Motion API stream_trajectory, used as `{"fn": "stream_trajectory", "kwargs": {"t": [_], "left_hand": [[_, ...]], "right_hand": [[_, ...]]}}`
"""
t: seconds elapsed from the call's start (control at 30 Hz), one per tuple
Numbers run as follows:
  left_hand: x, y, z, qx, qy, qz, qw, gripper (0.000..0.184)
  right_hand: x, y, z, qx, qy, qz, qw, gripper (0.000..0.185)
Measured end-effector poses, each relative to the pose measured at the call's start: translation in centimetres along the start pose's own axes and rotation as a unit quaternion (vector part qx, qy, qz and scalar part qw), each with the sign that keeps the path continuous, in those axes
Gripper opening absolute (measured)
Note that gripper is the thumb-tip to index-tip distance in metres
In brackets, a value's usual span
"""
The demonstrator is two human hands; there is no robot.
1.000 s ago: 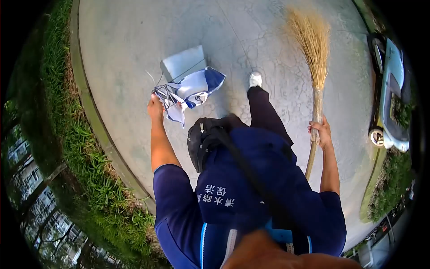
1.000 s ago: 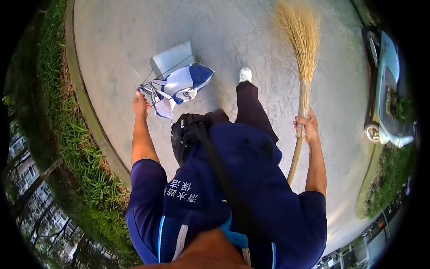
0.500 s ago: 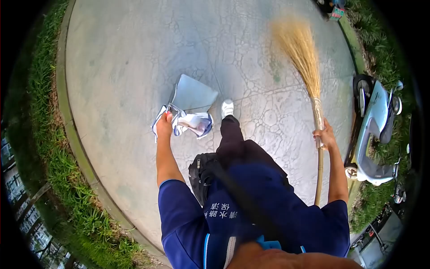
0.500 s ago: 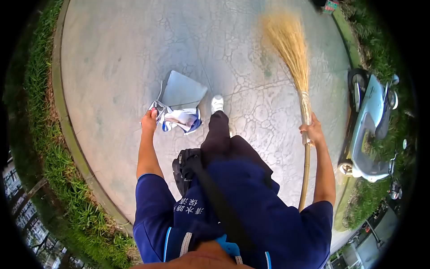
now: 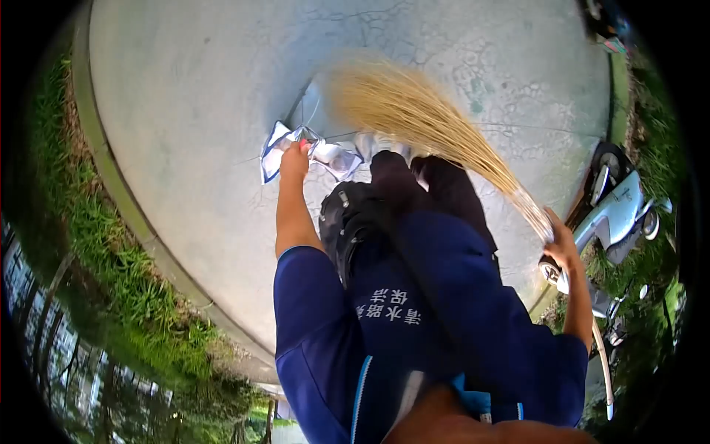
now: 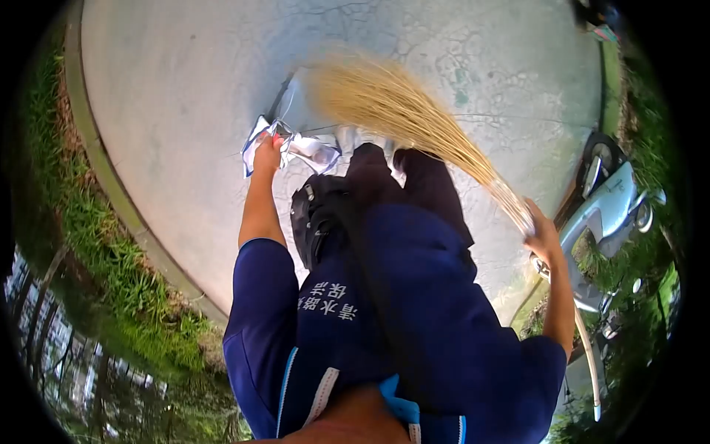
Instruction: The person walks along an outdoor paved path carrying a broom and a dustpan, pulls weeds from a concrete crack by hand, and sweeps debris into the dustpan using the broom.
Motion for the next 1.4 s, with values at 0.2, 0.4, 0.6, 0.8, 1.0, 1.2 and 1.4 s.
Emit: {"fn": "stream_trajectory", "kwargs": {"t": [0.2,0.4,0.6,0.8,1.0,1.2,1.4], "left_hand": [[-5.0,1.4,5.1,-0.007,0.075,0.025,0.997,0.037],[-10.9,8.0,14.7,0.021,0.091,0.163,0.982,0.044],[-16.0,15.8,23.7,0.011,0.189,0.169,0.967,0.036],[-32.3,18.9,31.0,-0.005,0.267,0.2,0.943,0.036],[-48.0,25.8,40.9,-0.03,0.257,0.183,0.948,0.047],[-59.4,33.3,51.6,0.283,0.125,0.369,0.876,0.053],[-76.2,40.9,58.8,0.204,0.062,0.365,0.906,0.051]], "right_hand": [[-3.0,0.3,3.6,-0.038,0.077,0.023,0.996,0.08],[-18.8,-6.4,9.1,-0.246,0.135,0.087,0.956,0.079],[-32.4,-21.3,23.3,-0.3,0.073,0.137,0.941,0.069],[-46.6,-36.5,32.6,-0.251,0.036,0.172,0.952,0.064],[-56.9,-52.8,42.3,-0.374,-0.048,0.218,0.9,0.048],[-58.4,-64.3,53.8,-0.425,-0.118,0.204,0.874,0.049],[-74.7,-73.8,62.3,-0.526,-0.225,0.134,0.809,0.039]]}}
Point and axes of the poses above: each hand's wrist, its own x-axis away from the middle knuckle, its own z-axis out of the back of the hand, y = z × x, the point moved 5 cm from there along -x, towards the middle knuckle, and after that the axes turned 8 degrees about z, right-handed, at the moved point
